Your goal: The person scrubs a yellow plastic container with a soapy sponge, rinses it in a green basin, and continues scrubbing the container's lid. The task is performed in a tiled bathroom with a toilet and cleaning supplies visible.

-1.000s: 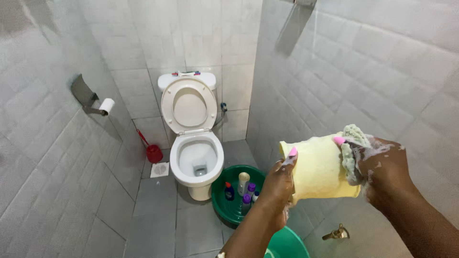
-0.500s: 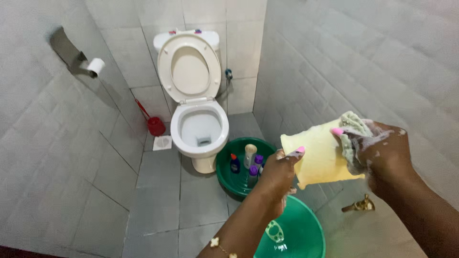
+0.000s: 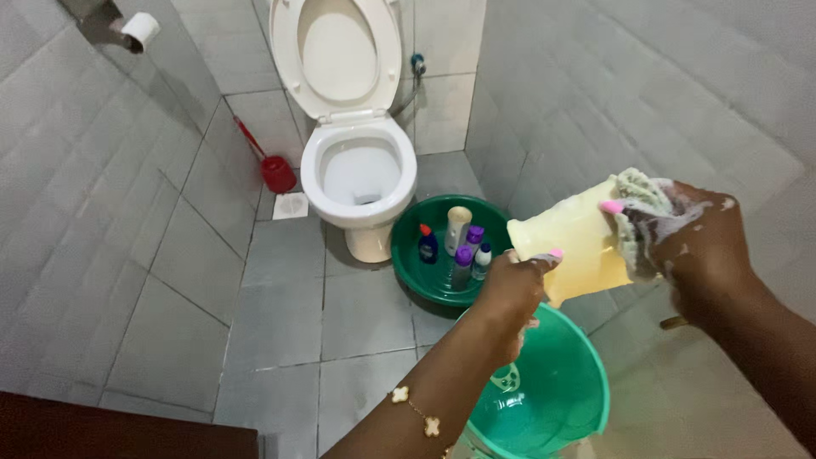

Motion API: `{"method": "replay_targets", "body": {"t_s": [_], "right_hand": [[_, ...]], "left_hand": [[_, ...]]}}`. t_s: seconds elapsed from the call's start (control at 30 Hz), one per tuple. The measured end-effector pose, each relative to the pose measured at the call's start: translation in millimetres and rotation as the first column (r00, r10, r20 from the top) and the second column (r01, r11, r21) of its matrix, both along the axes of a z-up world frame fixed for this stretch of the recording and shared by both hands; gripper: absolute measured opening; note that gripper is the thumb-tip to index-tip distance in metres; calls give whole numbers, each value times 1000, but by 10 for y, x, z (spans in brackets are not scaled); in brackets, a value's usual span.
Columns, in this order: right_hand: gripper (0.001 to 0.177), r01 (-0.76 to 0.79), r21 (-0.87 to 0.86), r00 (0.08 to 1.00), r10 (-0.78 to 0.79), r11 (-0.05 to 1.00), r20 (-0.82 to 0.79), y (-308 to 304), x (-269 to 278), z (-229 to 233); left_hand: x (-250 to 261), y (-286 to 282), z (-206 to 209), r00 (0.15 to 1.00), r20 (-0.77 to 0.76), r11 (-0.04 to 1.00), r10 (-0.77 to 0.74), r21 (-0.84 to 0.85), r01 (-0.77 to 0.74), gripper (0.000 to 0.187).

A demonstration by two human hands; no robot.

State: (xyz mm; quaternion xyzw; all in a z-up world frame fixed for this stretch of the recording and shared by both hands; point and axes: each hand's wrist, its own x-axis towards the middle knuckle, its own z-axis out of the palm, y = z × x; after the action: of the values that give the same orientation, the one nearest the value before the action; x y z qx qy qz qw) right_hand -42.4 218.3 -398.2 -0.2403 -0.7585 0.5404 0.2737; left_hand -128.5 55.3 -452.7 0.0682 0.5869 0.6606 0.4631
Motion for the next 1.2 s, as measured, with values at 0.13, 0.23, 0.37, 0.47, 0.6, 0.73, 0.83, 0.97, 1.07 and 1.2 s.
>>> {"method": "replay_targets", "body": {"t_s": [0.13,0.23,0.37,0.47,0.6,0.73,0.83,0.97,1.07,1.2], "right_hand": [[41,-58,157,994,43,986,102,89,-60,-402],[33,-134,307,975,69,942,213,191,-13,-745],[43,-284,152,958,287,947,4,319,-45,-1274],[31,-256,216,964,232,942,132,282,-78,-1619],[29,-158,275,941,61,948,332,168,-162,-2066],[25,-171,373,885,-24,912,464,86,-213,-2465],[21,-166,335,880,-14,927,475,102,-258,-2841],[31,-205,303,868,30,931,496,164,-271,-3359],[35,-280,303,849,87,911,522,240,-302,-3778],[55,-337,277,836,150,900,528,359,-350,-4463]], "left_hand": [[-63,-11,-385,1000,-20,1000,-18,14,18,44],[-94,-15,-691,1000,2,1000,-31,-1,31,47],[-119,49,-1070,1000,5,996,-30,-81,31,53],[-129,24,-1330,999,33,998,5,-56,-3,63],[-113,34,-1656,997,69,989,33,-147,-23,81],[-94,33,-1979,997,71,987,20,-161,-9,87],[-87,8,-2298,998,46,991,39,-127,-33,84],[-74,73,-2751,992,90,993,89,-89,-81,79],[-124,121,-3125,993,64,992,100,-82,-95,72],[-238,206,-3657,988,69,991,137,-4,-137,56]]}}
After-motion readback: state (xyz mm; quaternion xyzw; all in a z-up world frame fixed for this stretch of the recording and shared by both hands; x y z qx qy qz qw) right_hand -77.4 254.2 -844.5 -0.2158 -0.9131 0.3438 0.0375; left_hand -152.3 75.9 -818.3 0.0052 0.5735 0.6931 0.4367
